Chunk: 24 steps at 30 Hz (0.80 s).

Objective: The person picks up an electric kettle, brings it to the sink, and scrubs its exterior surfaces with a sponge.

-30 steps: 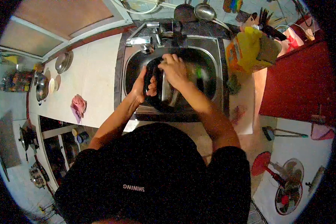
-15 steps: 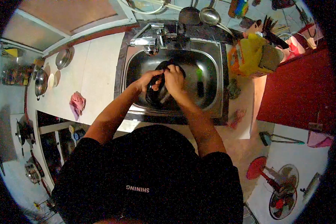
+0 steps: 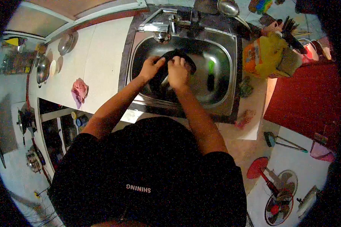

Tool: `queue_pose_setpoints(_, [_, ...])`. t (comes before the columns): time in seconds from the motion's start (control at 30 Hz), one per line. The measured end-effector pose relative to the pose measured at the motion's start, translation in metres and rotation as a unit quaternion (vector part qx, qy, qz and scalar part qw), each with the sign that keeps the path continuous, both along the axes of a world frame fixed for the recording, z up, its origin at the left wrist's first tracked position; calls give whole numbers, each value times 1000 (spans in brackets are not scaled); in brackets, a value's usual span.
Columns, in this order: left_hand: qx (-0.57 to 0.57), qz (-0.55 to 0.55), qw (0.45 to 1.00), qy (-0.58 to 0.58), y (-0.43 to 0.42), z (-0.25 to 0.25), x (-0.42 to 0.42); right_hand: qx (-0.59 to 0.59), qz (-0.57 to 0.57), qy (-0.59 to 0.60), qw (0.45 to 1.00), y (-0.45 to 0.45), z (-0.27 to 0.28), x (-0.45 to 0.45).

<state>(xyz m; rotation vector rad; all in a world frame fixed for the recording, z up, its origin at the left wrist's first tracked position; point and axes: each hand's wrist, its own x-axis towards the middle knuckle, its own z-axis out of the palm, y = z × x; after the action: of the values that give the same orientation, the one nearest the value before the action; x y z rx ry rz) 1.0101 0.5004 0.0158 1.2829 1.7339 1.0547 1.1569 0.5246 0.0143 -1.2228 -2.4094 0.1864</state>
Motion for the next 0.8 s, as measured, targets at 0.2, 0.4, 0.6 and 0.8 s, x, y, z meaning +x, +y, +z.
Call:
queue_pose_setpoints(0.2, [-91, 7, 991, -101, 0, 3, -6, -18, 196, -42, 980, -19, 8, 10])
queue_pose_setpoints(0.4, [-111, -1, 993, -49, 11, 2, -2, 42, 161, -10, 986, -21, -12, 16])
queue_pose_setpoints(0.6, [-120, -27, 992, -15, 13, 0, 2, 41, 60, -8, 997, 0, -13, 27])
queue_pose_setpoints(0.8, [-118, -27, 990, -70, 12, 23, 2, 18, 148, -21, 989, -9, -6, 40])
